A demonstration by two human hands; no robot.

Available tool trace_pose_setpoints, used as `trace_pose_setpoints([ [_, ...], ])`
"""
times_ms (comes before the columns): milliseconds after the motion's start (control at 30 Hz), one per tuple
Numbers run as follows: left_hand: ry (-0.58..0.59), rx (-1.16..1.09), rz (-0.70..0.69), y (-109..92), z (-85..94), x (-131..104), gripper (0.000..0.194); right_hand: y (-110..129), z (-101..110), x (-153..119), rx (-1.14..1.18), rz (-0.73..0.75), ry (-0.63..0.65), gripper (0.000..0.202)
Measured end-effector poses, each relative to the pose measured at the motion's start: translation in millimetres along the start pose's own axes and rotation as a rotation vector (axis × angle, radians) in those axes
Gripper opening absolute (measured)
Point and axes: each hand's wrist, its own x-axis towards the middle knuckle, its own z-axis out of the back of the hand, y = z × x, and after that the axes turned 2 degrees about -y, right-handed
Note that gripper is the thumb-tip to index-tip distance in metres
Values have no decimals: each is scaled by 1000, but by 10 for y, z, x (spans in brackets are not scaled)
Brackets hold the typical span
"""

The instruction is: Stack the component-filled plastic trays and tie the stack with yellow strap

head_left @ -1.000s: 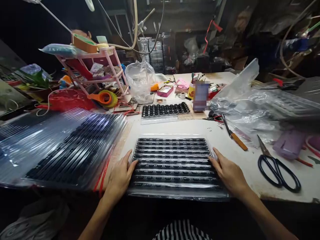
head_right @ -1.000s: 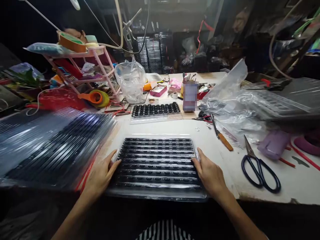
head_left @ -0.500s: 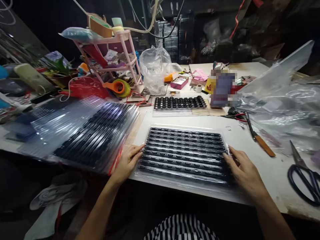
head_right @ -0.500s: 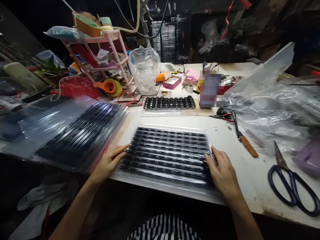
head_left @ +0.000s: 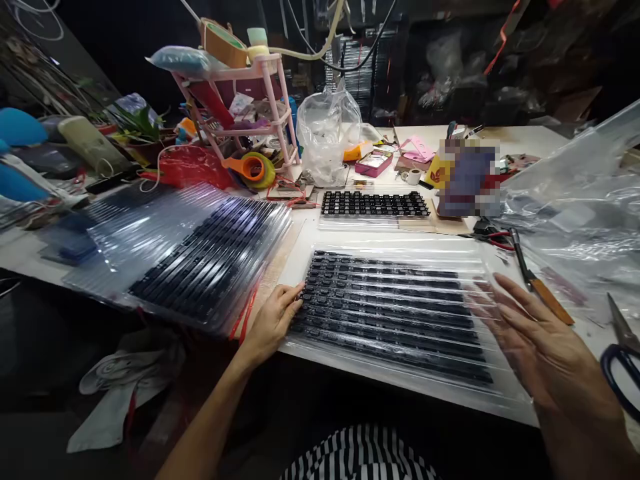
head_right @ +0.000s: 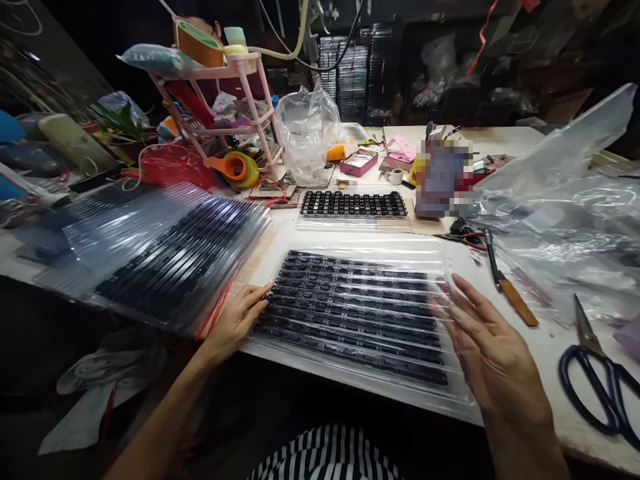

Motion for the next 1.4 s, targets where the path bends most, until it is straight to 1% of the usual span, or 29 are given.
trace_pose_setpoints([
  [33,-22,-64,41,10,11,-4,42,12,-12,5,6,-10,48,54],
  [100,-116,-270,132,39,26,-12,47,13,-28,31,35,-1,128,61],
  [133,-169,-384,169,54,29,-16,49,4,-30,51,55,31,131,60],
  [167,-212,-480,193,65,30,-20,51,-9,-25,74,77,75,107,58],
  [233,-236,-574,202,71,24,-27,52,-40,6,124,116,126,28,51],
  [300,-197,-533,206,53,14,-33,51,-71,69,162,133,89,-48,45],
  [400,-141,-387,203,10,1,-38,49,-118,206,177,84,30,-116,43],
  [500,-119,-302,193,-8,-6,-35,49,-179,359,159,23,38,-152,47],
  [600,-110,-260,175,6,-13,-25,48,-249,498,149,-40,13,-187,52],
  [733,-112,-236,186,-17,-2,2,46,-310,599,171,-82,3,-203,57],
  [767,-133,-230,198,-53,8,16,45,-309,603,180,-82,2,-201,58],
  [833,-216,-215,204,-175,41,63,40,-276,589,200,-95,2,-200,58],
  [900,-294,-263,168,-364,87,136,35,-193,555,217,-104,31,-189,56],
  [933,-293,-337,148,-478,114,182,34,-132,533,224,-92,62,-187,53],
  [967,-257,-437,139,-598,140,232,35,-59,507,228,-54,105,-183,49],
  [1033,-122,-636,157,-836,187,337,45,114,444,227,74,206,-142,40],
  [1100,-5,-749,178,-1042,215,429,57,299,371,212,174,304,-76,34],
  [1133,19,-769,178,-1122,221,466,56,385,335,202,194,343,-42,33],
  [1167,24,-777,175,-1184,221,495,50,463,304,193,198,376,-16,34],
  [1267,6,-796,174,-1267,205,543,24,626,251,185,192,441,25,32],
  [1333,-12,-836,168,-1264,197,547,19,677,244,199,209,455,61,31],
  [1400,-67,-880,137,-1250,198,540,17,698,249,217,207,423,136,32],
])
